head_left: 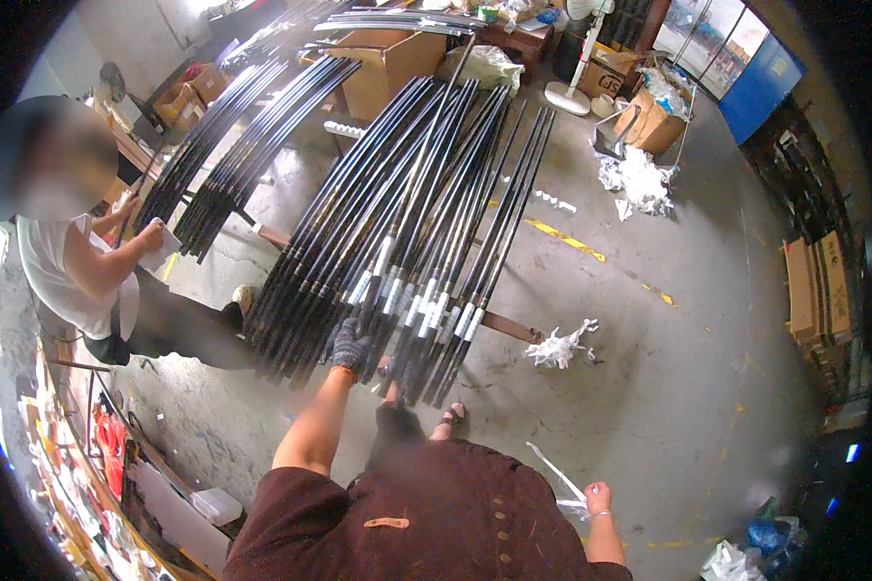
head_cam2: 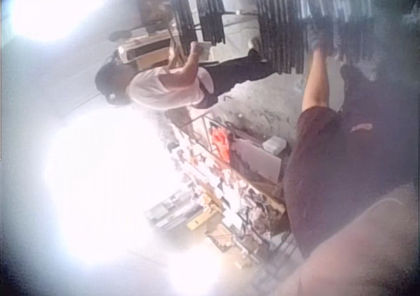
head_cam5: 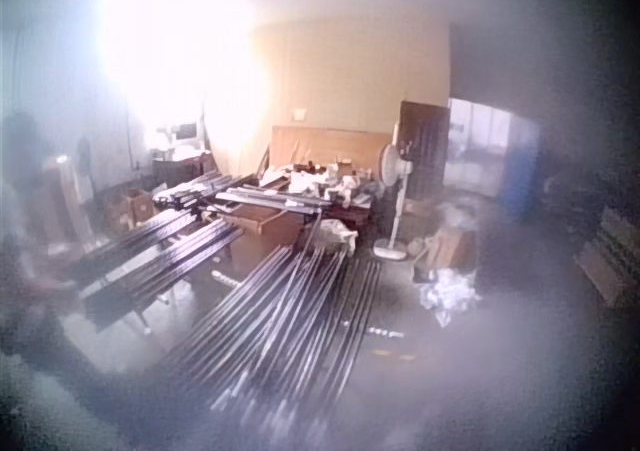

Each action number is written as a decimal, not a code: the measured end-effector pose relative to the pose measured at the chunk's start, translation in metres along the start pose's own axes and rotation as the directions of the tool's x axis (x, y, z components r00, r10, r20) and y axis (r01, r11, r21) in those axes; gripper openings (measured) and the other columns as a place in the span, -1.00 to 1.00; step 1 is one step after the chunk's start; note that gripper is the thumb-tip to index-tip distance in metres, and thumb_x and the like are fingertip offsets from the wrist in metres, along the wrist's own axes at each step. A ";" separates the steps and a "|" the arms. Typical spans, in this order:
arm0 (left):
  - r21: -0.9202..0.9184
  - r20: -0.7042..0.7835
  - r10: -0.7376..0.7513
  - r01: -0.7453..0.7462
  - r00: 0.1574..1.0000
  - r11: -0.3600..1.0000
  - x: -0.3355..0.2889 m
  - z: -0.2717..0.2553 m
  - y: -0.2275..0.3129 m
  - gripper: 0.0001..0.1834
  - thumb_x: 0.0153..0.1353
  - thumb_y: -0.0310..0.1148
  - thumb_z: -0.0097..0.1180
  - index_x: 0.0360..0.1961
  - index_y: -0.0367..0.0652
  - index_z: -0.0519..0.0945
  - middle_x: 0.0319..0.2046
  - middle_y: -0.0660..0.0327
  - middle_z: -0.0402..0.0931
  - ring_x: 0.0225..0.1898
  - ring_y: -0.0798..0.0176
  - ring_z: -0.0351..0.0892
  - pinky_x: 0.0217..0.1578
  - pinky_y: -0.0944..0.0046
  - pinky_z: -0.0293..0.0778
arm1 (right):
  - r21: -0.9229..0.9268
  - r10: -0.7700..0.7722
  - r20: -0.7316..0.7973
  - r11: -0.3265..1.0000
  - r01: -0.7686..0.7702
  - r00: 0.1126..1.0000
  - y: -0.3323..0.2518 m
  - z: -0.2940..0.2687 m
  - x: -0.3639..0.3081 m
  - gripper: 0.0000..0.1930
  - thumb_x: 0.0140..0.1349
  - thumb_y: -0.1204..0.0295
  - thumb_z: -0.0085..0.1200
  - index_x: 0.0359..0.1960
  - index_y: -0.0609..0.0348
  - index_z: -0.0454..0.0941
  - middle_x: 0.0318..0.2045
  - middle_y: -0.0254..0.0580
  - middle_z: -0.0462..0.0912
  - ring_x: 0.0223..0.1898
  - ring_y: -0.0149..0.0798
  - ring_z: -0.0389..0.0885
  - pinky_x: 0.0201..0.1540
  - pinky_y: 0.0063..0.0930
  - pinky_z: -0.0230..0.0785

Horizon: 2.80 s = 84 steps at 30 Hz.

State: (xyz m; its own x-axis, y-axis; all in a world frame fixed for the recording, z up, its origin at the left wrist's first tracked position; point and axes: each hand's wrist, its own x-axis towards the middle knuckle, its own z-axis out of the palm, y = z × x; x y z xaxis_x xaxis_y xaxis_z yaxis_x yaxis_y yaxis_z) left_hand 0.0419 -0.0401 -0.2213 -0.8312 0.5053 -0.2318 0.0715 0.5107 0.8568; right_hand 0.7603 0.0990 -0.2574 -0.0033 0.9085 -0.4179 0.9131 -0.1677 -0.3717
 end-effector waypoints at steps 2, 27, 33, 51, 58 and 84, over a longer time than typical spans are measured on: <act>-0.320 0.129 0.019 0.024 0.991 0.947 -0.005 -0.005 0.017 -0.54 0.03 -0.55 0.26 0.00 -0.09 0.45 -0.26 0.23 0.56 -0.27 0.27 0.52 -0.20 0.25 0.46 | -0.017 -0.014 -0.065 1.000 0.013 0.998 -0.010 0.013 0.001 -0.87 -0.06 0.43 0.17 -0.47 0.22 0.55 -0.49 -0.12 0.61 -0.41 -0.24 0.56 -0.27 -0.34 0.42; -0.629 0.736 0.440 0.279 0.515 0.725 -0.075 0.028 0.307 -0.44 0.23 -0.28 0.13 0.23 -0.24 0.32 -0.09 0.18 0.53 -0.08 0.26 0.53 -0.02 0.23 0.46 | 0.451 -0.892 -0.064 0.375 0.810 0.448 -0.502 -0.085 -0.041 -0.84 0.10 0.42 0.19 -0.43 0.29 0.55 -0.48 -0.04 0.57 -0.40 -0.06 0.57 -0.33 -0.30 0.37; -0.539 0.818 0.400 0.309 0.413 0.783 -0.088 0.017 0.320 -0.35 0.10 -0.26 0.24 0.21 -0.24 0.34 -0.16 0.18 0.53 -0.13 0.24 0.53 -0.04 0.18 0.45 | 0.538 -0.704 -0.111 0.551 0.638 0.701 -0.478 -0.059 0.009 -0.79 0.19 0.37 0.13 -0.46 0.29 0.52 -0.59 -0.10 0.54 -0.52 -0.27 0.50 -0.41 -0.36 0.35; -0.578 0.776 0.439 0.232 0.453 0.782 -0.070 -0.005 0.321 -0.30 -0.13 -0.20 0.38 0.05 -0.13 0.34 -0.44 0.23 0.45 -0.48 0.28 0.48 -0.54 0.38 0.39 | 0.066 -0.405 -0.209 0.902 0.426 0.890 -0.333 0.006 0.115 -0.81 -0.03 0.35 0.09 -0.52 0.25 0.52 -0.55 0.06 0.57 -0.44 0.11 0.57 -0.37 -0.12 0.36; -0.629 0.597 0.497 -0.017 0.630 0.778 -0.075 -0.005 0.317 -0.34 0.23 -0.05 0.12 0.23 -0.22 0.29 -0.65 0.41 0.32 -0.73 0.51 0.23 -0.70 0.47 0.15 | 0.383 -0.348 -0.323 0.802 0.458 0.880 -0.250 -0.014 0.131 -0.79 0.02 0.45 0.18 -0.62 0.27 0.41 -0.50 -0.04 0.63 -0.43 -0.19 0.58 -0.29 -0.33 0.42; -0.579 0.592 0.535 -0.143 0.603 0.802 -0.106 0.028 0.315 -0.23 0.01 -0.40 0.37 0.25 -0.14 0.26 0.13 0.21 0.37 0.12 0.30 0.32 0.11 0.24 0.32 | 0.481 -0.833 -0.253 0.332 0.812 0.491 -0.536 -0.144 -0.074 -0.82 0.06 0.49 0.18 -0.30 0.30 0.59 -0.54 -0.29 0.56 -0.55 -0.51 0.42 -0.49 -0.58 0.31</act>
State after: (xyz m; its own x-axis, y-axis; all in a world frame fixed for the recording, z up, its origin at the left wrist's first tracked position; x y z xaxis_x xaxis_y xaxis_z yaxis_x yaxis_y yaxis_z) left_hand 0.1680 0.0866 0.0599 -0.1372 0.9895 0.0458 -0.1431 -0.0655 0.9875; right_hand 0.3300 0.1766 0.0917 -0.6593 0.6829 0.3147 0.1044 0.4975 -0.8611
